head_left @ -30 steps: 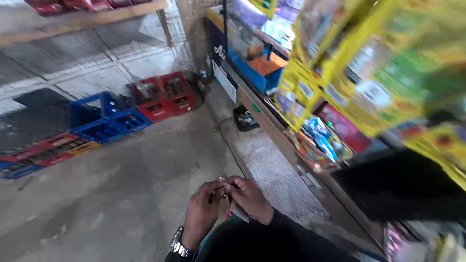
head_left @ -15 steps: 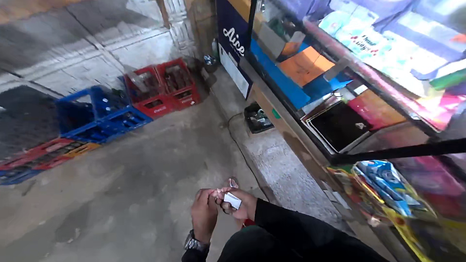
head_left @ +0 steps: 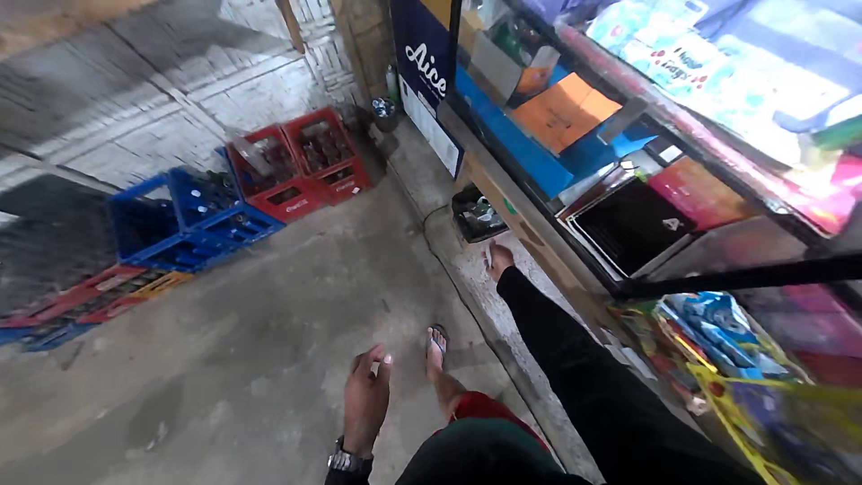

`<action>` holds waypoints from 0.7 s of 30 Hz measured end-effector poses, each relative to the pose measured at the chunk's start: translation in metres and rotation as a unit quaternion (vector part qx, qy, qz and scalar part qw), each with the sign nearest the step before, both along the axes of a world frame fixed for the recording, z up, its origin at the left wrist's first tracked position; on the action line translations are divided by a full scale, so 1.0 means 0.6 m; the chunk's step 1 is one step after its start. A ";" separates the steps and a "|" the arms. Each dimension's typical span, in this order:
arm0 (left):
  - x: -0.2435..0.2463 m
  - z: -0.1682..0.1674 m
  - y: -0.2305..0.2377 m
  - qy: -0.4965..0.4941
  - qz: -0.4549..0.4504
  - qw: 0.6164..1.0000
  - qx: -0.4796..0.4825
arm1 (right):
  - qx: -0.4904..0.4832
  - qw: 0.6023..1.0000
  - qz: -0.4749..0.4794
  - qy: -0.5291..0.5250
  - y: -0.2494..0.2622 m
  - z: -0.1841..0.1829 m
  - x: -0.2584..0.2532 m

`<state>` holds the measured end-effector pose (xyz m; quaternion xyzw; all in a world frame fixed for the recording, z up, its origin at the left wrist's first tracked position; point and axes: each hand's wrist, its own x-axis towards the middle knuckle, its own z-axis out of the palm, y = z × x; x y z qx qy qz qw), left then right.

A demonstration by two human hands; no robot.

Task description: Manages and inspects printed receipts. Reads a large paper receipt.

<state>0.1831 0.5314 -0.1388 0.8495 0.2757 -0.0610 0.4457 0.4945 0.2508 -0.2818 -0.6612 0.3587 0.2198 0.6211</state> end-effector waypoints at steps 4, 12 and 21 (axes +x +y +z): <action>-0.026 0.014 -0.044 -0.068 -0.065 0.995 -0.038 | 0.054 0.993 0.097 -0.025 0.027 0.066 -0.180; -0.060 0.085 -0.221 -0.042 -0.087 0.978 -0.187 | -0.062 0.909 0.272 -0.310 -0.014 0.295 -0.443; -0.200 0.199 -0.338 -0.153 -0.090 0.954 -0.243 | 0.004 0.886 0.204 -0.416 -0.196 0.434 -0.654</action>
